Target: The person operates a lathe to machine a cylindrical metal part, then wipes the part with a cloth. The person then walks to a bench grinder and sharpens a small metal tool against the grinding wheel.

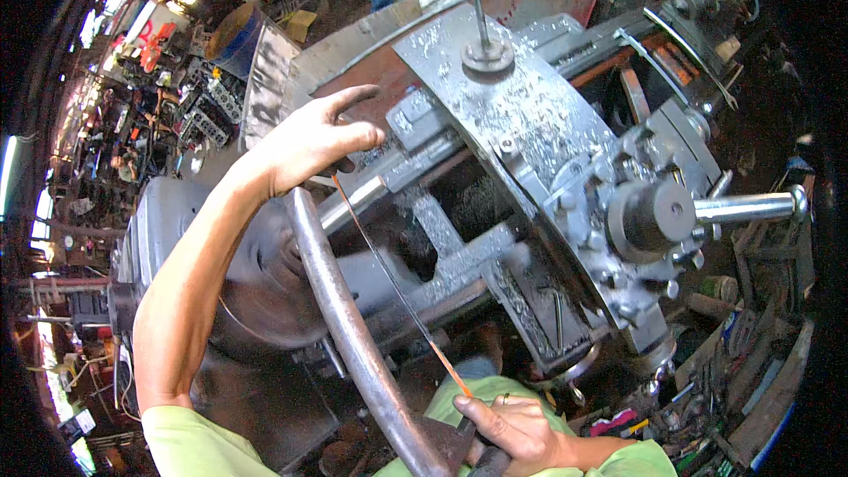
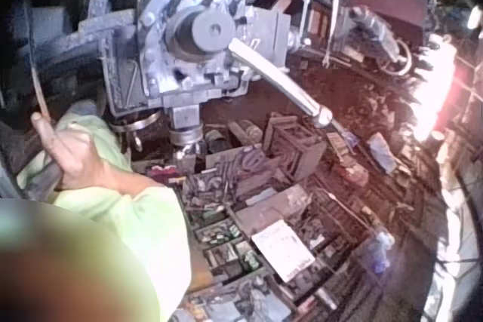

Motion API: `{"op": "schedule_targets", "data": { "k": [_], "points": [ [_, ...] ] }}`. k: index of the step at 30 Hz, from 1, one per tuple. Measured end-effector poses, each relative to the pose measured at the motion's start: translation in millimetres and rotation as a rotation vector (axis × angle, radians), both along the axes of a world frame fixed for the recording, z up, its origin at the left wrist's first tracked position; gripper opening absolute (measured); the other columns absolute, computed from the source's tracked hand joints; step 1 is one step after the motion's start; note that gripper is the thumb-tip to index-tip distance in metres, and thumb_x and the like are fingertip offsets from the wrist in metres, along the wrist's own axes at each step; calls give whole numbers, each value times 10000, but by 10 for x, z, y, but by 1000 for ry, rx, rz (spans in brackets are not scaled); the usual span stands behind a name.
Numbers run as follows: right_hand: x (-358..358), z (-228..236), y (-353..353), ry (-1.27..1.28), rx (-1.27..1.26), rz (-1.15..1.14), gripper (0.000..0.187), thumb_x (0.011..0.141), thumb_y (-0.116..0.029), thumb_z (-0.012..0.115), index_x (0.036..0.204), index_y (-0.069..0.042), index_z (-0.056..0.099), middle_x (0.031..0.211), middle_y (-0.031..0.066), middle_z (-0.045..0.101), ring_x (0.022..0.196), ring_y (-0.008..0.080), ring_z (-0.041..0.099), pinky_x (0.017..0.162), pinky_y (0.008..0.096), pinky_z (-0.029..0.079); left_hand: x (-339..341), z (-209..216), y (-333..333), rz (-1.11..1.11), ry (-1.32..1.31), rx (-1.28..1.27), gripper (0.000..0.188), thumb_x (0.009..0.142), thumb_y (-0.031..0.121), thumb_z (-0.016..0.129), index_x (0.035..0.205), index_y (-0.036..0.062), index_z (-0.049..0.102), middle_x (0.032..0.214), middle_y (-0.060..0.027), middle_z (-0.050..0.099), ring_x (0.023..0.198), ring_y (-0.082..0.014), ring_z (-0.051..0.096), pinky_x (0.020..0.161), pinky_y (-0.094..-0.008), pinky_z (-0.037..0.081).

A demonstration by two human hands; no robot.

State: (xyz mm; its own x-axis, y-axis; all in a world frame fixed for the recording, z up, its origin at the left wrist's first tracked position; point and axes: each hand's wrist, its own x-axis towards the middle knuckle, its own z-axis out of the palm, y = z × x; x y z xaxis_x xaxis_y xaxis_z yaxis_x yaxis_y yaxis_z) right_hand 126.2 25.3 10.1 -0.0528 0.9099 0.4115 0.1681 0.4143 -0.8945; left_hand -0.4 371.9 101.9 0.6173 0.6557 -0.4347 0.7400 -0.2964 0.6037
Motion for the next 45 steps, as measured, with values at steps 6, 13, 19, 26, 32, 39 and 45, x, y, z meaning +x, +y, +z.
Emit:
{"op": "schedule_targets", "data": {
  "k": [6, 13, 19, 26, 32, 39, 45],
  "points": [
    [-103, 30, 169, 16, 31, -50, 680, 686, -86, 725, 1293, 128, 508, 640, 58, 599, 499, 190, 574, 501, 332, 454, 3, 11, 184, 13, -12, 16, 710, 859, 290, 662, 1474, 97, 363, 951, -44, 653, 755, -108, 584, 696, -274, 509],
    [-49, 152, -308, -26, 12, -106, 677, 694, -104, 730, 1298, 113, 514, 725, 94, 647, 543, 214, 613, 546, 343, 496, 13, -10, -235, -25, -53, 32, 800, 811, 391, 694, 1439, 1, 388, 1122, -140, 644, 963, -175, 600, 890, -316, 478],
    [-19, 115, -383, -19, -14, -18, 656, 679, -79, 740, 1259, 139, 527, 583, 26, 568, 467, 162, 542, 463, 311, 411, 53, 3, -332, -26, -4, 98, 685, 877, 286, 633, 1459, 35, 373, 932, -9, 645, 876, -74, 556, 832, -248, 453],
    [-71, -67, 68, -33, 29, 16, 621, 689, -78, 744, 1228, 153, 538, 595, 55, 563, 465, 164, 531, 452, 313, 393, -63, -31, 69, 45, -35, -6, 689, 871, 248, 630, 1468, 41, 354, 1023, -77, 654, 938, -118, 601, 809, -293, 534],
    [-86, 15, 283, 85, -18, -28, 634, 716, -97, 724, 1280, 118, 529, 719, 90, 639, 579, 219, 633, 558, 348, 495, -26, -102, 372, -48, -36, 102, 776, 817, 385, 662, 1442, 16, 389, 1092, -130, 660, 824, -154, 619, 710, -308, 521],
    [-58, 23, -72, 11, 6, -5, 635, 677, -76, 744, 1246, 123, 544, 607, 37, 576, 459, 164, 527, 449, 316, 397, -47, -35, -50, 50, -18, 4, 720, 869, 293, 654, 1466, 29, 349, 1023, -66, 663, 960, -132, 596, 834, -274, 497],
    [27, 92, -411, -39, -10, -2, 666, 690, -100, 750, 1276, 121, 524, 646, 63, 592, 484, 186, 550, 483, 324, 424, 5, -28, -327, -15, -6, 184, 779, 813, 346, 681, 1429, -27, 385, 1247, -158, 611, 1128, -187, 564, 998, -303, 427]
  ]
}}
